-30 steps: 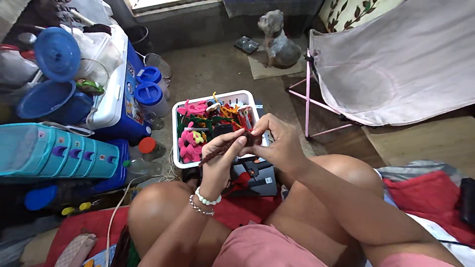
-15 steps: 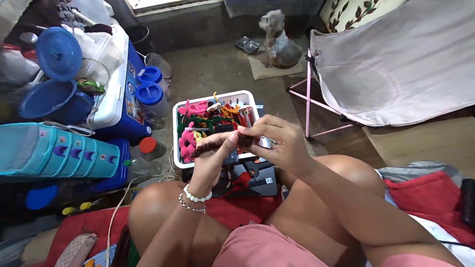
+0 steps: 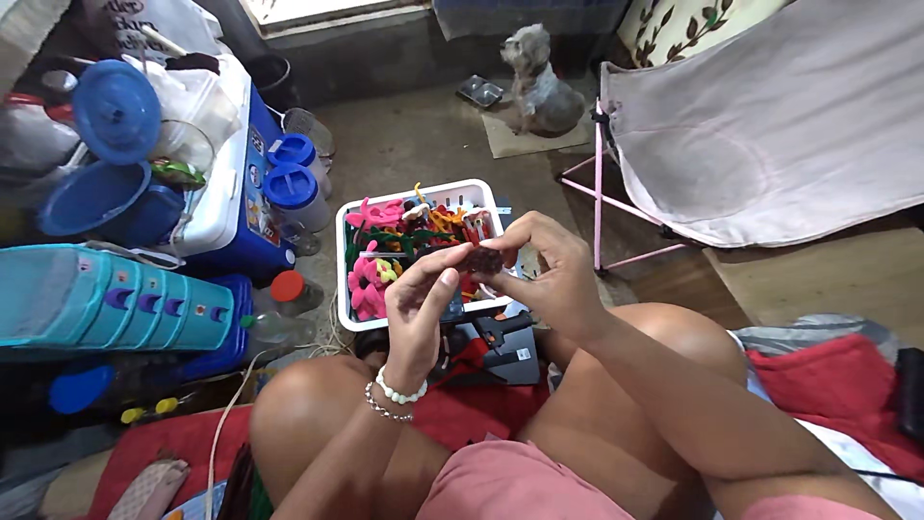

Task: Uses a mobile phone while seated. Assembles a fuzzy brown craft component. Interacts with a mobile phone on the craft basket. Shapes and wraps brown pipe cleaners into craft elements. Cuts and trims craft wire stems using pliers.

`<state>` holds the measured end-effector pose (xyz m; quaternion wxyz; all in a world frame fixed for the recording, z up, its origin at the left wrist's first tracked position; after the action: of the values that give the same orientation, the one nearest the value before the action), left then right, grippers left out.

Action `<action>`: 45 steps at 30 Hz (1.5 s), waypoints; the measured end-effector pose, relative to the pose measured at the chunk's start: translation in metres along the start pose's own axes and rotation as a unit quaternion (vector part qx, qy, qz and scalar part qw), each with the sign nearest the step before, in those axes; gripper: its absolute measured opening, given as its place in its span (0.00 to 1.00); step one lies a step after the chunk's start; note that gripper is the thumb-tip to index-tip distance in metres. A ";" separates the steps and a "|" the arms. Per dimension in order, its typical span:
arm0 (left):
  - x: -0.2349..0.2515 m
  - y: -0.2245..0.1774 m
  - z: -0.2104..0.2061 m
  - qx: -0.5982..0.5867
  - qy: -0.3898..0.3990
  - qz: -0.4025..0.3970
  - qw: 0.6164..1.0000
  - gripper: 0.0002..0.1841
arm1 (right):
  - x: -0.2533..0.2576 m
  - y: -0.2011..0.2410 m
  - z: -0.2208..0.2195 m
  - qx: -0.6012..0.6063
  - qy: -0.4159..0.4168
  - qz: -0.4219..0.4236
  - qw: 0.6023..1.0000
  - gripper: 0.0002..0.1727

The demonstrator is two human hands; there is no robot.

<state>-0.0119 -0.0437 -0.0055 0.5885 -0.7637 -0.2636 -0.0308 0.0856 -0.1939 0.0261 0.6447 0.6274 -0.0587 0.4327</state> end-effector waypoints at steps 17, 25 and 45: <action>0.000 -0.005 -0.007 0.088 0.008 -0.017 0.996 0.11 | -0.004 -0.001 0.001 -0.001 -0.015 -0.018 1.000 0.16; 0.005 -0.009 0.004 0.118 -0.041 0.011 0.992 0.13 | -0.005 0.004 -0.006 -0.054 0.046 0.025 0.997 0.12; 0.004 -0.004 0.001 0.023 -0.067 0.159 0.985 0.09 | -0.003 0.003 -0.006 -0.091 0.016 0.126 0.988 0.14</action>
<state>-0.0110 -0.0406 -0.0006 0.5841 -0.7825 -0.1789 0.1205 0.0793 -0.1911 0.0250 0.6401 0.5467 -0.1663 0.5136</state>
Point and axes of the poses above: each hand's wrist, its own x-axis towards the middle knuckle, its own z-axis out of the back of the hand, y = z × x, the point moved 3 cm from there along x, towards the middle knuckle, and after that the axes turned 6 degrees about x, right-handed, at the moved point
